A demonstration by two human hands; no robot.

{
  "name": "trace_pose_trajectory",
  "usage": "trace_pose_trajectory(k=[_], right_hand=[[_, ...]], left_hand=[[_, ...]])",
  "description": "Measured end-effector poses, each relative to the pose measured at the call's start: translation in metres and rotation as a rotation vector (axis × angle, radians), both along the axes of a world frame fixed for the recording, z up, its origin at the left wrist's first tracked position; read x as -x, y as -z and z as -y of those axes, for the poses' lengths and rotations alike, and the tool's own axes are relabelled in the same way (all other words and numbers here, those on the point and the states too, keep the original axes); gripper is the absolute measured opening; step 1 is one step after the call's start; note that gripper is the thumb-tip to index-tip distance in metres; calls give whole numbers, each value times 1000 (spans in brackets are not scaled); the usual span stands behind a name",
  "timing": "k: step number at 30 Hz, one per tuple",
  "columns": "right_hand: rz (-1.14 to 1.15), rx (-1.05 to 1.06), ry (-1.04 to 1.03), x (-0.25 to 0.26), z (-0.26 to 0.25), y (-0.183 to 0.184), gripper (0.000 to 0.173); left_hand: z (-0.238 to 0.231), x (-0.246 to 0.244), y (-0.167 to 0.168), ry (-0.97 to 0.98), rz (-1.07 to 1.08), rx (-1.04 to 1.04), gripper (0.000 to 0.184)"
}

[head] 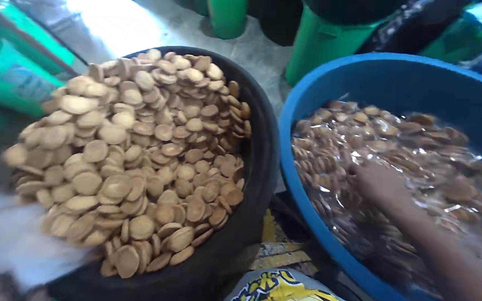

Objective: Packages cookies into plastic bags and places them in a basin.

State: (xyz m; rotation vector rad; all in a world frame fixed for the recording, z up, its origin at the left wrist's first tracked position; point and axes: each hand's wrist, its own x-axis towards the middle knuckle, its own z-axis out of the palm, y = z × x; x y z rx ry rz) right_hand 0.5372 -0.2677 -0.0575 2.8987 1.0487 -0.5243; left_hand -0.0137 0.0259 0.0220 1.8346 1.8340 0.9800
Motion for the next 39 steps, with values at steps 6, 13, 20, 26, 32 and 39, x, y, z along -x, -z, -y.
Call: trace_pose_trajectory(k=[6, 13, 20, 26, 32, 39], right_hand=[[-73, -641, -606, 77, -139, -93, 19], [-175, 21, -1080, 158, -310, -49, 40], [-130, -107, -951, 153, -321, -43, 33], [-85, -287, -669, 130, -357, -58, 34], [-193, -232, -725, 116, -364, -64, 39], [-127, -148, -732, 114, -354, -64, 39]], left_hand=[[-20, -12, 7, -106, -321, -96, 32], [-10, -27, -2, -193, -302, -80, 33], [-11, -27, 12, -242, -109, -267, 39], [-26, -22, 15, -265, -10, -380, 38], [-38, -3, 7, -197, 153, -230, 32], [-35, 11, 0, -111, 229, -146, 24]])
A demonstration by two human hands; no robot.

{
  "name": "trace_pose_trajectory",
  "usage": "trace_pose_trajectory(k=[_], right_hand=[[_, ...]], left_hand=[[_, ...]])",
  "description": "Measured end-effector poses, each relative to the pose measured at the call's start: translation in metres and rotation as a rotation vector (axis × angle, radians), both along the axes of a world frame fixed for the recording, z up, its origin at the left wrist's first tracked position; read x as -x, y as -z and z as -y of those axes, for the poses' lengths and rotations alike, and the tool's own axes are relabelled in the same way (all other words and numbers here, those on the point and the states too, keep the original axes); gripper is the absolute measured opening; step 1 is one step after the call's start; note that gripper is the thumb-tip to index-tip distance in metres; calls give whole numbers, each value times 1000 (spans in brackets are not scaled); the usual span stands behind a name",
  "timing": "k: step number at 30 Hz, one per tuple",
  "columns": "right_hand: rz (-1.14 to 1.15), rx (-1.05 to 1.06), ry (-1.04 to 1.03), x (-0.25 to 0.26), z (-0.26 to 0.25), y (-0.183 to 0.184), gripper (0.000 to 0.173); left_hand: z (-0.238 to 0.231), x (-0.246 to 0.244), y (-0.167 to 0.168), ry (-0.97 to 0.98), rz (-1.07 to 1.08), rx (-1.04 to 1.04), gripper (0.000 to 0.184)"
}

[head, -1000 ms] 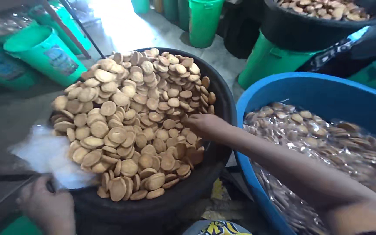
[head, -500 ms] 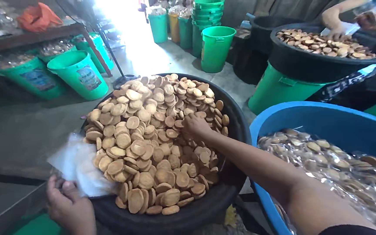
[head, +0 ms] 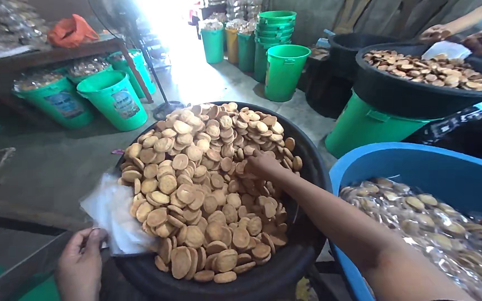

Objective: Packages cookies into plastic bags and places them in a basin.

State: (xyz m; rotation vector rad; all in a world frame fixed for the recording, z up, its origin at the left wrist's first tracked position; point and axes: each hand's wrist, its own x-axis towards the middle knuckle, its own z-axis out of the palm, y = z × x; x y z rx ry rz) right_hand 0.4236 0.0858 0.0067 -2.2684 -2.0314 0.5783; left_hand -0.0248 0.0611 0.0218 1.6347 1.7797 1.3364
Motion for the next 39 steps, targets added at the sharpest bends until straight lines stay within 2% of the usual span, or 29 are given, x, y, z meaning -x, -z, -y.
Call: trace_pose_trajectory(k=[3, 5, 8, 11, 14, 17, 20, 22, 25, 27, 29, 31, 33, 36, 37, 39], right_hand=[[47, 22, 23, 11, 12, -14, 41], [-129, -47, 43, 18, 13, -21, 42], [-323, -89, -91, 42, 1, -17, 45], [-276, -92, -105, 71, -13, -4, 49], [-263, -167, 44, 82, -18, -6, 45], [-167, -184, 84, 69, -19, -7, 42], [7, -133, 63, 52, -20, 11, 47], [38, -155, 14, 55, -15, 8, 46], [110, -265, -241, 73, -10, 8, 38], [137, -208, -357, 84, -6, 12, 39], [140, -176, -356, 86, -5, 15, 42], [128, -127, -312, 87, -7, 12, 57], [114, -109, -306, 89, -10, 12, 50], [106, -119, -364, 81, -12, 4, 40], [59, -122, -374, 74, -7, -2, 41], [-231, -153, -304, 58, 11, -15, 52]], left_hand=[[15, -8, -4, -20, -52, -86, 28], [39, -23, -17, 52, -241, -162, 30], [85, -67, -35, 379, -667, -169, 25], [119, -101, -31, 729, -911, -146, 15], [133, -92, -26, 898, -917, -19, 23], [133, -63, -34, 1006, -818, 100, 26], [134, -49, -40, 1031, -801, 139, 31], [133, -53, -35, 927, -840, 35, 22], [134, -67, -29, 803, -865, -91, 12], [136, -75, -30, 783, -864, -74, 21], [135, -82, -29, 752, -778, -65, 30], [133, -90, -26, 657, -536, 1, 32], [128, -95, -24, 536, -230, 79, 33], [117, -94, -25, 461, 136, -36, 24], [116, -90, -27, 473, 196, -99, 20], [115, -77, -32, 513, 210, -212, 13]])
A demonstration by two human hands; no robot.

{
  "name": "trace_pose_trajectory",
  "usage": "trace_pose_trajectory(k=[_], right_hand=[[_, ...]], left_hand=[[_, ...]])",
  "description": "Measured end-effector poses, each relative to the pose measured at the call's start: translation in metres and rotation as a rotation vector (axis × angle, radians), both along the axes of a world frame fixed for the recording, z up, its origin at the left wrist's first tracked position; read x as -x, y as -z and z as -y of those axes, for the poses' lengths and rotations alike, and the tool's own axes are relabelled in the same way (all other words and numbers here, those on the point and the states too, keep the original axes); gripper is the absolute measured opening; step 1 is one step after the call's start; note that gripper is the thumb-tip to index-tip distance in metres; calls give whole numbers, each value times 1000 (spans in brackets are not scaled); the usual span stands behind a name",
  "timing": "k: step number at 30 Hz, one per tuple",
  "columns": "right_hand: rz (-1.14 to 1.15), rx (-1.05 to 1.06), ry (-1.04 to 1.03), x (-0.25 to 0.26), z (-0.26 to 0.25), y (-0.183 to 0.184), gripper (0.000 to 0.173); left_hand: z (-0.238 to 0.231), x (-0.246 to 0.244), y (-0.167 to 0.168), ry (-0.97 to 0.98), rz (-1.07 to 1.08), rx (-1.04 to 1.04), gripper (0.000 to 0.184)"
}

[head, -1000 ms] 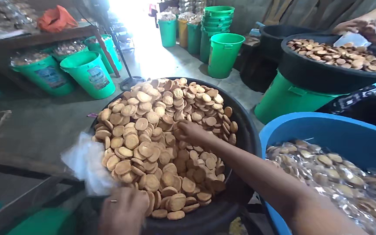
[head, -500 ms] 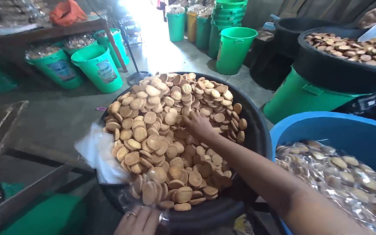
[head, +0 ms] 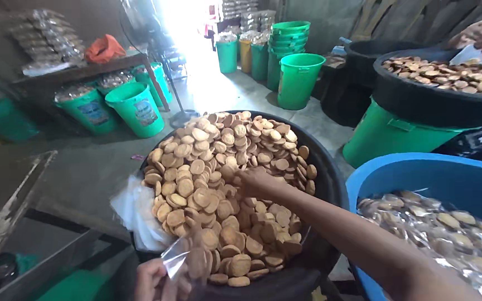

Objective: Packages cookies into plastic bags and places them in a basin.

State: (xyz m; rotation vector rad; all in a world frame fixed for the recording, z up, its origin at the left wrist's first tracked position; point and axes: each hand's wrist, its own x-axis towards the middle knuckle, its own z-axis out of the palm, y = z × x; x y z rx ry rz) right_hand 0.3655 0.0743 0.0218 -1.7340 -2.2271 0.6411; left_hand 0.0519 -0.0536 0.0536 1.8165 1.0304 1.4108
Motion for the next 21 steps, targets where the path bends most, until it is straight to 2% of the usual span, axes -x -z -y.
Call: trace_pose_trajectory(k=[2, 4, 5, 6, 8, 12, 14, 15, 18, 21], right_hand=[[-541, 44, 71, -18, 25, -9, 56], [-1157, 140, 144, -25, 51, -17, 52], [-1392, 180, 134, -25, 62, -19, 53], [-1563, 209, 107, -23, 73, -22, 55], [-1734, 192, 92, -8, 93, -28, 58], [-2056, 235, 230, 24, 124, -37, 64], [-1959, 199, 161, 26, 135, -38, 65], [-1782, 122, 83, 25, 141, -40, 67], [-1001, -233, -86, 22, 158, -49, 58], [-380, -547, -3, 35, 170, -45, 55]], left_hand=[[-2, 11, -7, 11, -37, -91, 5], [-1, 12, -14, -8, -113, -152, 13], [0, 8, -18, -21, -155, -164, 21], [1, 0, -21, -39, -193, -157, 27], [-1, -24, -26, -84, -203, -104, 33], [-23, -58, -19, -84, -127, -123, 16], [-30, -70, -18, -82, -269, -219, 19], [-31, -77, -19, -80, -363, -253, 21], [-32, -96, -20, 3, -569, -201, 23], [-30, -119, -17, 100, -649, -83, 38]])
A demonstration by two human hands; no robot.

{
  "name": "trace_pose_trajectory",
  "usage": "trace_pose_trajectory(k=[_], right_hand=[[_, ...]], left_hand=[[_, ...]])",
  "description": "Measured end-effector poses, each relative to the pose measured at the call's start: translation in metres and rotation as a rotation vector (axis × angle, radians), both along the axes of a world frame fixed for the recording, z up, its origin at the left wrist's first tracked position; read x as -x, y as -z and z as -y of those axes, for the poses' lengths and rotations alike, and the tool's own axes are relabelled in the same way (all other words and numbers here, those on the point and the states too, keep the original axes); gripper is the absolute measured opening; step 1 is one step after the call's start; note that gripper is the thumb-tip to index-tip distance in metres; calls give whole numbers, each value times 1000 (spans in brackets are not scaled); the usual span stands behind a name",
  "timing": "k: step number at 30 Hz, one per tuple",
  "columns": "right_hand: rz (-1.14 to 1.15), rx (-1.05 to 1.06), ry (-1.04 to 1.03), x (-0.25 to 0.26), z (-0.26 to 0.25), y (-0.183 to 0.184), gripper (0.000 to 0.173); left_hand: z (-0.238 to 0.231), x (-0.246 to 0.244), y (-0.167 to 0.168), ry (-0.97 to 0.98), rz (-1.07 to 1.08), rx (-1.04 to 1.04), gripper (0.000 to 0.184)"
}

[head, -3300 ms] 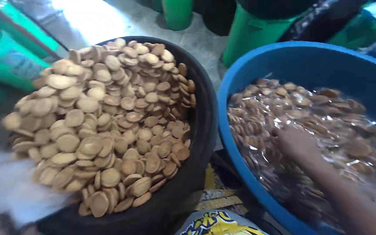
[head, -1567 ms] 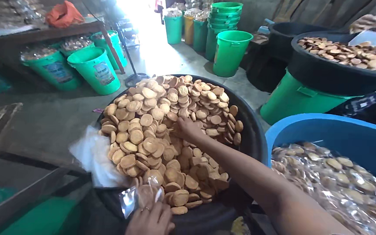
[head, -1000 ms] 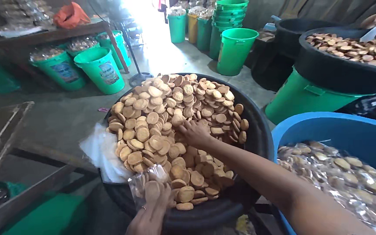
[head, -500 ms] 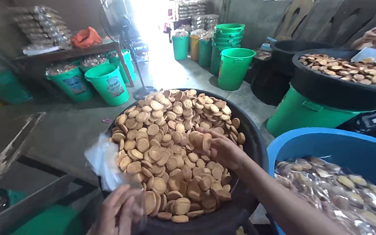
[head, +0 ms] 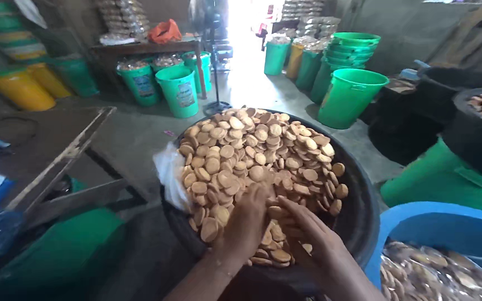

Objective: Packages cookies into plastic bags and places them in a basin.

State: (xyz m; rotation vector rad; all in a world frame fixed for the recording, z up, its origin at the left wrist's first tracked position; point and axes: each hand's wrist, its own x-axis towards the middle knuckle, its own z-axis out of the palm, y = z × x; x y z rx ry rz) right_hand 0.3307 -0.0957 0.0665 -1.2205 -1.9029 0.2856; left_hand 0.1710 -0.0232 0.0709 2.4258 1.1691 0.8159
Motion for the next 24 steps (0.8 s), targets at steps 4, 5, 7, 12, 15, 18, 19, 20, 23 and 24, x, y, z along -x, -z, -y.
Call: trace_pose_trajectory(k=[4, 5, 7, 12, 15, 18, 19, 20, 23, 24], right_hand=[[103, 54, 129, -2, 0, 13, 57], [-39, 164, 52, -9, -2, 15, 61], [-443, 433, -117, -24, -8, 20, 64], [-593, 329, -22, 0, -23, 41, 54], [-731, 334, 1, 10, -31, 41, 52], [-752, 318, -49, 2, -30, 29, 55], [-733, 344, -97, -6, -27, 20, 54], [-736, 384, -170, -13, -25, 12, 54], [-580, 454, -336, -18, -19, -13, 51], [-478, 402, -299, -15, -18, -18, 45]], left_hand=[[6, -24, 23, -15, 11, -174, 49], [8, -24, 27, -24, -3, -199, 53], [10, -21, 32, -24, -9, -208, 56], [36, -30, 45, 29, 71, -375, 47], [59, -30, 42, 165, 141, -399, 37], [67, -3, 27, 157, 376, -408, 20], [61, 13, 22, 100, 478, -368, 15], [52, 31, 17, 90, 562, -231, 28], [20, 62, 24, 389, 875, 526, 68], [15, 62, 34, 563, 975, 784, 62]])
